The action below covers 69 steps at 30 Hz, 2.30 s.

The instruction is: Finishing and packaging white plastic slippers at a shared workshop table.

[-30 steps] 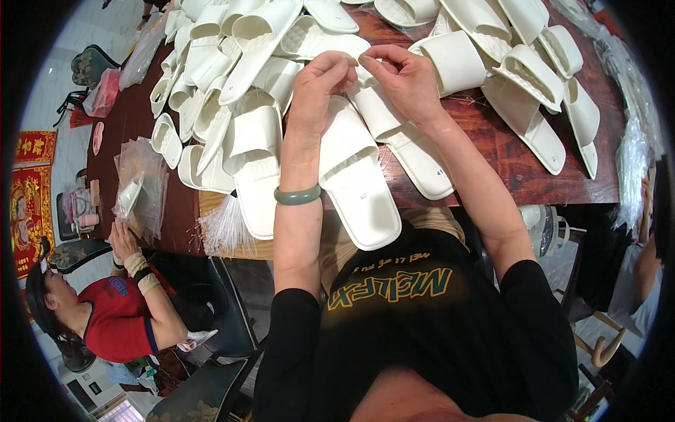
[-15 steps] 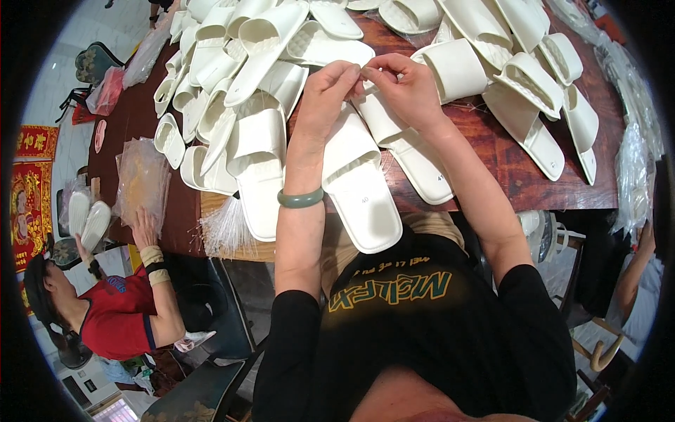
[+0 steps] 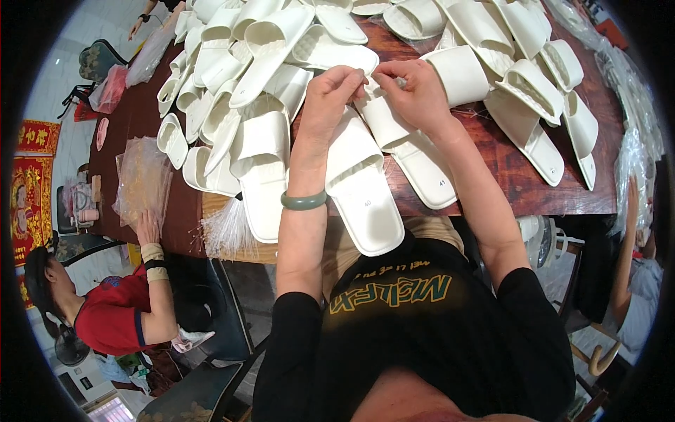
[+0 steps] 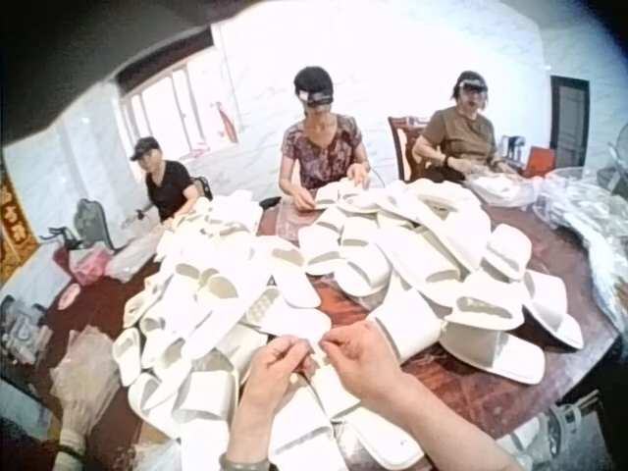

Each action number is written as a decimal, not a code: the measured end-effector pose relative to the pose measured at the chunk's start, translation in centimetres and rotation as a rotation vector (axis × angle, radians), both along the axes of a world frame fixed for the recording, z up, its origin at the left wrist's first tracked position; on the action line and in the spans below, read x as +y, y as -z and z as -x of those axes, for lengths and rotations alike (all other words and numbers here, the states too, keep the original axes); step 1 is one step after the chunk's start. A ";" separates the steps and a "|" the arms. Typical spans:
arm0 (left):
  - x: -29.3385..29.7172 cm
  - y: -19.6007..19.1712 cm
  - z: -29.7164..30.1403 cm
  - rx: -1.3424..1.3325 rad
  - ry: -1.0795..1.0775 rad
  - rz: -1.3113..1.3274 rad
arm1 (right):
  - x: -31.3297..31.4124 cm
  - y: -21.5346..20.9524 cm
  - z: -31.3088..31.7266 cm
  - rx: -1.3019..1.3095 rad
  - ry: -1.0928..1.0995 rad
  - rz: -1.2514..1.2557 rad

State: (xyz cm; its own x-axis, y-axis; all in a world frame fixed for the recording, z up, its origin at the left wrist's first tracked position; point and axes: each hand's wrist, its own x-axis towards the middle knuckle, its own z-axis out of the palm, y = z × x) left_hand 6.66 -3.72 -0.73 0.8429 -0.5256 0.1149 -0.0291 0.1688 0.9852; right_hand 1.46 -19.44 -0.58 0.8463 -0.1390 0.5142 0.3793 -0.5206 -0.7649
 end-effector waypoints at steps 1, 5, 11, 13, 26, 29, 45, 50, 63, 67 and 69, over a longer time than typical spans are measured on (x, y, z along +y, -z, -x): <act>0.0 0.0 0.0 -0.006 0.030 0.001 | 0.1 -0.1 0.0 -0.076 0.019 0.043; 0.0 -0.1 0.0 -0.016 0.047 -0.015 | 0.0 0.4 -0.1 -0.183 0.112 0.160; -0.1 0.1 0.0 -0.006 0.056 -0.014 | -0.1 0.5 0.0 -0.246 0.163 0.246; 0.1 0.0 0.0 0.004 0.038 -0.005 | 0.1 0.2 0.2 -0.141 0.049 0.106; 0.0 0.0 -0.1 -0.001 0.061 -0.012 | -0.2 1.0 -0.2 -0.145 0.082 0.106; 0.1 0.3 -0.2 0.000 0.050 -0.027 | 0.1 0.6 0.0 -0.171 0.123 0.177; 0.0 0.4 -0.2 -0.030 0.071 -0.053 | -0.2 0.2 0.1 -0.145 0.085 0.118; 0.0 0.4 -0.3 -0.031 0.059 -0.058 | -0.1 0.1 0.2 -0.110 0.047 0.153; 0.0 0.2 -0.1 -0.021 0.046 -0.040 | -0.5 0.5 0.2 -0.246 0.092 0.318; -0.1 0.1 -0.2 0.000 0.037 -0.019 | -0.2 -0.3 0.6 -0.136 0.028 0.250; -0.2 0.0 -0.1 -0.015 0.051 -0.044 | -0.3 0.3 -0.1 -0.225 0.070 0.271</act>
